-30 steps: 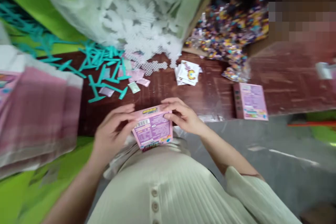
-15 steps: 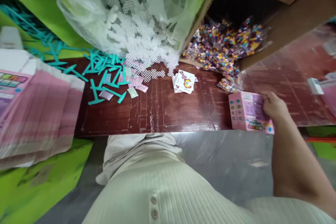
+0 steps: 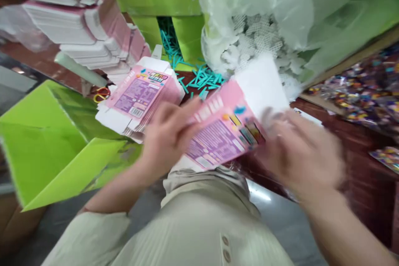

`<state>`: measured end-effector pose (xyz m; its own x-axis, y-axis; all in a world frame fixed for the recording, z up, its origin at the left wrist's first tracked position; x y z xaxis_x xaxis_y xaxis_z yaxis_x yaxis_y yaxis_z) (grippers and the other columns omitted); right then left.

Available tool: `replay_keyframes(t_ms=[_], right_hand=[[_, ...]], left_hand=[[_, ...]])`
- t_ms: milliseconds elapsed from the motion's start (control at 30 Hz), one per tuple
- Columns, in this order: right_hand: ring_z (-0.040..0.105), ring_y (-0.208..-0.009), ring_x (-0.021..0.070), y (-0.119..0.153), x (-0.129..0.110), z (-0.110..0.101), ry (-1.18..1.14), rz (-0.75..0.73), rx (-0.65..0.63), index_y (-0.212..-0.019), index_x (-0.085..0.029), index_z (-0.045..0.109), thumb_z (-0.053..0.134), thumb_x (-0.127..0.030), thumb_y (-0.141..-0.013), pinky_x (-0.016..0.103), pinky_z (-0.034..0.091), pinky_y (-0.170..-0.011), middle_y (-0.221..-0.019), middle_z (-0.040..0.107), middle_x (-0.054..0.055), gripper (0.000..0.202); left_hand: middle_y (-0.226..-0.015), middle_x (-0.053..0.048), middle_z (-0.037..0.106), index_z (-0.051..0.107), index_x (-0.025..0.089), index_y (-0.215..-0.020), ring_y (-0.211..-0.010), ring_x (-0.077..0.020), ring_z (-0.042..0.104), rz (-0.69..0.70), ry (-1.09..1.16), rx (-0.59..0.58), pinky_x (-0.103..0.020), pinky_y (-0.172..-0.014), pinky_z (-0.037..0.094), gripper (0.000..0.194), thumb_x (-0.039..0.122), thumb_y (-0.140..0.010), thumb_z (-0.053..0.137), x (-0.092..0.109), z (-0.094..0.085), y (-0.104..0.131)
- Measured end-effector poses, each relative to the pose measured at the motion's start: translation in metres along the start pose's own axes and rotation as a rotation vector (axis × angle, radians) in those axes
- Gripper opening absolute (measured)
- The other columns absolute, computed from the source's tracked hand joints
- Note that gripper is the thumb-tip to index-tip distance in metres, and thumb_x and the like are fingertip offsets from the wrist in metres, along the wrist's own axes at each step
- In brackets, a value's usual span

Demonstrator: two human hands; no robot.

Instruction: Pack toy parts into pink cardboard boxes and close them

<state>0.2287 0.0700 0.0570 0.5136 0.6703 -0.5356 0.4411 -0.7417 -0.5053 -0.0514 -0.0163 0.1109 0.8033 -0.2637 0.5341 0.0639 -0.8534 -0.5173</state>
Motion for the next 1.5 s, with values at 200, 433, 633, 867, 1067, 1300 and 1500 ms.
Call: replay_keyframes(t_ms=[200,433,633,867,1067,1300,1500], right_hand=[[0.071,-0.103,0.0263,-0.013,-0.011,0.048,-0.047,-0.005,-0.001,-0.124,-0.025,0.062,0.065,-0.024,-0.102,0.044,0.062,-0.088,-0.114,0.073,0.010,0.022],[0.064,-0.127,0.0286,0.005,0.002,0.051,-0.107,-0.099,0.024,-0.133,-0.031,0.058,0.072,-0.019,-0.098,0.051,0.057,-0.106,-0.131,0.067,0.010,0.040],[0.060,-0.137,0.0296,0.051,0.071,0.060,-0.421,0.394,-0.036,-0.154,-0.041,0.048,0.075,-0.041,-0.096,0.056,0.057,-0.112,-0.163,0.042,0.009,0.064],[0.064,-0.130,0.0227,0.054,0.073,0.056,-0.678,0.444,-0.203,-0.144,-0.038,0.065,0.078,-0.041,-0.095,0.045,0.058,-0.112,-0.153,0.053,0.007,0.051],[0.064,-0.128,0.0235,0.021,0.052,0.055,-0.589,0.182,-0.396,-0.148,-0.034,0.065,0.060,-0.040,-0.107,0.048,0.055,-0.112,-0.132,0.067,0.009,0.042],[0.052,-0.147,0.0258,-0.002,0.079,0.064,-0.530,0.242,-0.172,-0.134,-0.037,0.074,0.070,-0.038,-0.101,0.053,0.042,-0.126,-0.155,0.056,0.005,0.034],[0.070,-0.113,0.0198,0.025,0.091,0.073,-0.651,0.317,-0.134,-0.150,-0.039,0.060,0.075,-0.037,-0.098,0.044,0.059,-0.105,-0.119,0.072,0.003,0.054]], left_hand=[[-0.111,-0.006,0.061,0.064,0.028,-0.148,-0.104,-0.0180,0.066,-0.101,0.210,-0.101,-0.031,-0.092,0.059,0.049,0.042,-0.102,0.069,-0.026,0.099,0.040],[-0.082,-0.001,0.068,0.074,0.018,-0.084,-0.077,-0.0157,0.065,-0.382,0.547,-0.370,-0.027,-0.071,0.051,0.024,0.038,-0.097,0.073,-0.047,0.125,0.039],[-0.149,-0.011,0.062,0.051,0.031,-0.152,-0.113,-0.0256,0.072,-0.509,0.898,-0.426,-0.036,-0.091,0.061,0.076,0.040,-0.085,0.087,-0.087,0.143,0.045],[-0.142,-0.010,0.062,0.049,0.034,-0.148,-0.118,-0.0253,0.069,-0.352,0.994,-0.666,-0.036,-0.096,0.060,0.072,0.031,-0.086,0.086,-0.093,0.144,0.030],[-0.089,-0.001,0.064,0.062,0.023,-0.104,-0.074,-0.0148,0.061,-0.456,0.833,-0.386,-0.025,-0.065,0.052,0.044,0.061,-0.089,0.078,-0.092,0.134,0.009],[-0.131,-0.012,0.070,0.063,0.022,-0.100,-0.117,-0.0244,0.069,-0.406,0.760,-0.160,-0.038,-0.098,0.056,0.050,0.069,-0.088,0.074,-0.087,0.146,0.002],[-0.106,-0.008,0.078,0.058,0.023,-0.111,-0.099,-0.0218,0.076,-0.524,0.875,-0.270,-0.034,-0.084,0.060,0.045,0.057,-0.089,0.079,-0.098,0.163,0.024]])
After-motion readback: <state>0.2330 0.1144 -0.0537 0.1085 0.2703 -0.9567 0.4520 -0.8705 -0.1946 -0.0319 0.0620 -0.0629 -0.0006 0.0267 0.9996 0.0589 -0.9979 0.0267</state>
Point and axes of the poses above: each hand's wrist, its own y-axis away from the middle knuckle, its own z-axis out of the palm, x = y × z, the point moved 3 cm from there along -y, towards the middle knuckle
